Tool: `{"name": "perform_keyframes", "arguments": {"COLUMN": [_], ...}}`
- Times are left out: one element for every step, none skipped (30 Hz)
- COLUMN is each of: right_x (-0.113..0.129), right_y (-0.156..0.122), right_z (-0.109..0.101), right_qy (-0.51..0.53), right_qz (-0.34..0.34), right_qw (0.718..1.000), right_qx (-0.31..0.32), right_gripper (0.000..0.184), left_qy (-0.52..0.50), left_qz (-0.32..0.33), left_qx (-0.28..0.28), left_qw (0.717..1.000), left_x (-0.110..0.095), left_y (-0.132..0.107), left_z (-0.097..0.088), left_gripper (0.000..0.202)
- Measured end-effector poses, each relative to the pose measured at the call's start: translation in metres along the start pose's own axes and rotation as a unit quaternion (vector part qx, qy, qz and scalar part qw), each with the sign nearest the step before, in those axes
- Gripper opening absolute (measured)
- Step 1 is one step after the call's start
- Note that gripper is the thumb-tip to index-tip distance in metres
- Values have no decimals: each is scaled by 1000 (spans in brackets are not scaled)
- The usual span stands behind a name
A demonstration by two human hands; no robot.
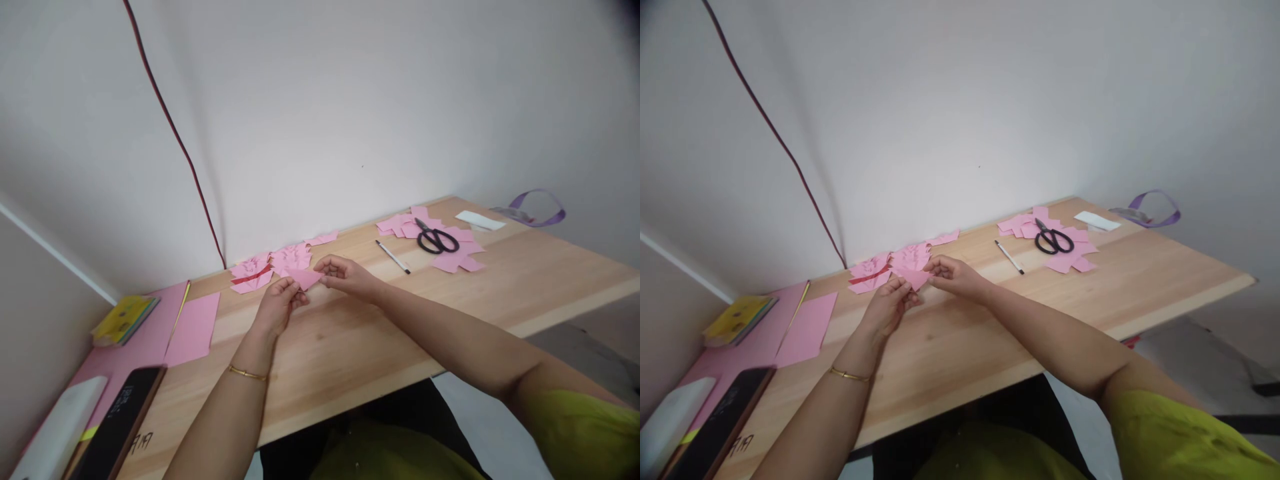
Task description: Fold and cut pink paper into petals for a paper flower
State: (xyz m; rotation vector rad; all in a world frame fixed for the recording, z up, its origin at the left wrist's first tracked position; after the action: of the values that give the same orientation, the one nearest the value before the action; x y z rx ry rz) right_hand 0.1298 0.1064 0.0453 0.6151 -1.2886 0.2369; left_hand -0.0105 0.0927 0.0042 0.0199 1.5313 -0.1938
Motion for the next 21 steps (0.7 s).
{"name": "perform_keyframes", "arguments": {"right_x": [0,0,0,-1,-1,0,0,0,0,0,0,-1,-3,-5,-7,-10,-13,-16,-19,-21,-22], "right_y": [0,0,-1,-1,-1,-1,-1,-1,-1,-1,-1,-1,-1,-1,-1,-2,-2,-2,-2,-3,-2], "right_z": [0,-1,-1,0,0,0,0,1,0,0,0,0,0,1,1,2,3,4,6,7,8], "right_qy": [0,2,6,13,20,26,29,30,31,34,41,51,62,74,86,98,112,125,140,155,170], "right_qz": [3,6,10,15,17,18,19,19,19,21,24,30,38,49,61,75,87,99,107,113,117], "right_qw": [1000,1000,1000,1000,1000,999,999,999,999,999,999,998,997,996,994,992,990,987,984,981,977], "right_qx": [1,1,1,3,5,6,8,9,8,7,6,6,8,11,15,20,26,32,36,41,45], "right_gripper": [30,29,29,28,28,27,27,27,28,28,28,27,27,28,28,29,30,31,31,32,32], "left_qy": [2,3,3,2,2,2,3,5,6,6,5,3,1,-1,-2,-3,-4,-7,-10,-15,-19], "left_qz": [1,1,1,1,1,1,1,2,2,3,3,4,4,3,3,3,3,3,3,3,1], "left_qx": [0,2,5,8,11,13,15,17,18,20,21,22,23,24,25,27,29,32,35,37,38], "left_qw": [1000,1000,1000,1000,1000,1000,1000,1000,1000,1000,1000,1000,1000,1000,1000,1000,1000,999,999,999,999], "left_x": [0,0,-1,-1,0,0,0,0,0,0,0,-1,-1,-1,-1,-1,-1,-1,-1,-1,-1], "left_y": [0,0,0,0,0,0,0,0,0,0,0,0,0,0,-1,-1,-1,-1,-1,-1,-1], "left_z": [0,0,1,1,1,1,2,2,2,2,2,2,2,2,2,3,3,4,4,4,5], "left_gripper": [20,21,21,21,21,21,21,21,21,21,21,21,21,21,21,21,21,21,21,21,22]}}
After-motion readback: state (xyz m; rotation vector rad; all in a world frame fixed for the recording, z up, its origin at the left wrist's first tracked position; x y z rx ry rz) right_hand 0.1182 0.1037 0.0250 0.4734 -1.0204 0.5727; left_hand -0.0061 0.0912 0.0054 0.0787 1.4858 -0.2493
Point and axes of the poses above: each hand's wrist, its own y-axis towards the middle knuckle, its own z-axis out of the palm, x = y × z, the point moved 9 cm from there along y, towards the middle knuckle, and after that the axes turned 12 degrees about y, right-handed, at the moved point
